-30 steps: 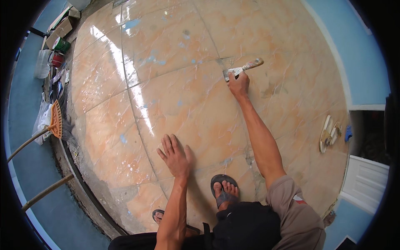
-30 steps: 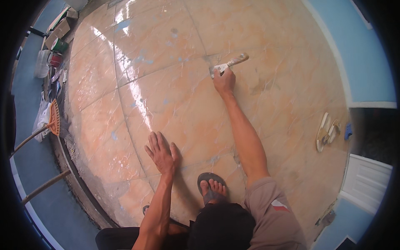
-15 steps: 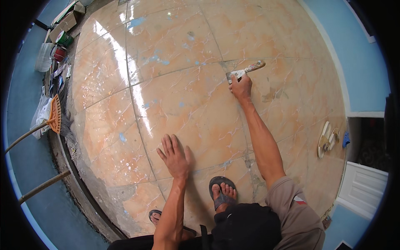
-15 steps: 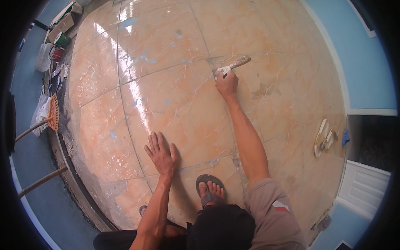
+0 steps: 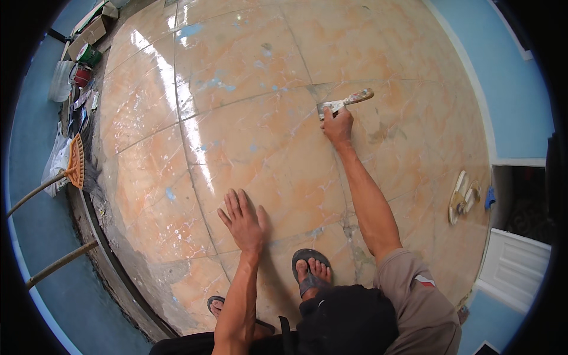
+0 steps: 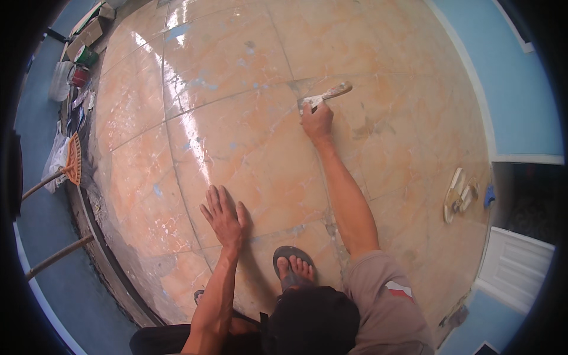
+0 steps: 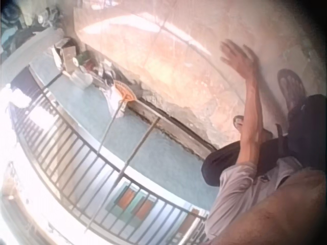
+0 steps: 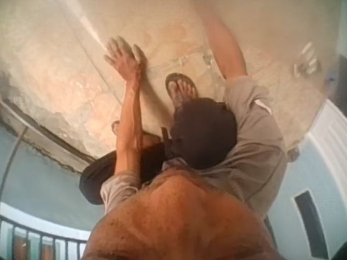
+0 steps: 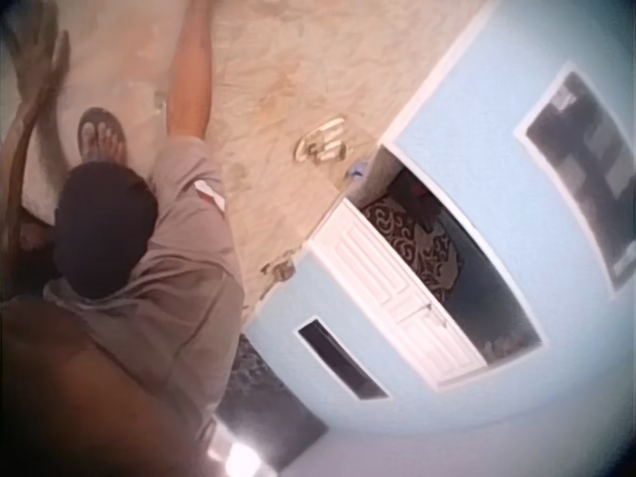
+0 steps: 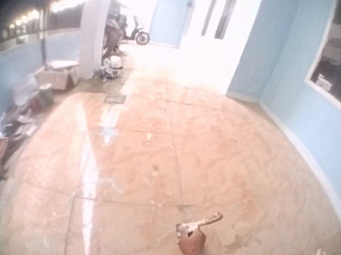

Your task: The person uses a putty knife to apply grout into the gaps between floor tiles. They repeatedly scrape and smooth the grout along the tile seams while standing on the tiled surface.

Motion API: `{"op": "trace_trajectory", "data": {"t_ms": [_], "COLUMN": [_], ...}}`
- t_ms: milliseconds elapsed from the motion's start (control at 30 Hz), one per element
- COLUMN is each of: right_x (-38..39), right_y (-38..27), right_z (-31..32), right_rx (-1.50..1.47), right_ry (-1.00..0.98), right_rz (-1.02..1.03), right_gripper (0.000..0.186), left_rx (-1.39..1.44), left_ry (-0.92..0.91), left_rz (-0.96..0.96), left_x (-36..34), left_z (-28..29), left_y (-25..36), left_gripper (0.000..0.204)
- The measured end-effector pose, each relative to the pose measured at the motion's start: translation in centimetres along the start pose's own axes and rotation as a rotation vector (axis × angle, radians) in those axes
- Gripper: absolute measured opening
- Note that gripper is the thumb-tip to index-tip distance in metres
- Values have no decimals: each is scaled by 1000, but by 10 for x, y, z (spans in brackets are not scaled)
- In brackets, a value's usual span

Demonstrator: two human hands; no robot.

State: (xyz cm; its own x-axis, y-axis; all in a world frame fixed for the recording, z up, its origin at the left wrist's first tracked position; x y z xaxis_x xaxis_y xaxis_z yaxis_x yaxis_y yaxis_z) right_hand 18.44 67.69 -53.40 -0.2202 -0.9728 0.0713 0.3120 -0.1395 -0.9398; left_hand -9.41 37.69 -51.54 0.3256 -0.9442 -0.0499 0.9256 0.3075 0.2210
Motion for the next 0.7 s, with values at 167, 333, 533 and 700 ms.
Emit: {"op": "trace_trajectory", "data": {"t_ms": [167, 333, 533, 700], "right_x": [15, 34, 11, 19], "right_y": [-13, -33, -6, -6], "right_z": [-26, -38, -23, -26], "right_rx": [67, 217, 33, -2], "right_ry": [-83, 29, -22, -186], "right_rz": [44, 362, 52, 69], "right_gripper": [24, 25, 27, 29], "left_rx": [20, 37, 55, 50], "left_ry": [-5, 0, -20, -35], "left_rz": [19, 12, 23, 48], "left_x": [0, -1, -2, -2], "left_z": [3, 0, 3, 8], "left_y": [-2, -1, 11, -6], "left_gripper": [78, 76, 74, 73]}}
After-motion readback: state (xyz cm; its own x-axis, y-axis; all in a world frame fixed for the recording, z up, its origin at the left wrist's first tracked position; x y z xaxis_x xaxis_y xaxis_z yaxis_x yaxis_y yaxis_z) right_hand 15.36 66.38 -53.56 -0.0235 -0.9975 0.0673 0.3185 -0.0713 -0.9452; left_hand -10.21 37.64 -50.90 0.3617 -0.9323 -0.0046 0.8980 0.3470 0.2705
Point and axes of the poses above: each hand's wrist, its own x-axis away from the middle knuckle, its own z-axis out of the back of the hand, y = z × x, the point moved 9 cm from there along -x, towards the middle knuckle, and after that the axes turned 7 degrees about -x, right-handed, at the moved point
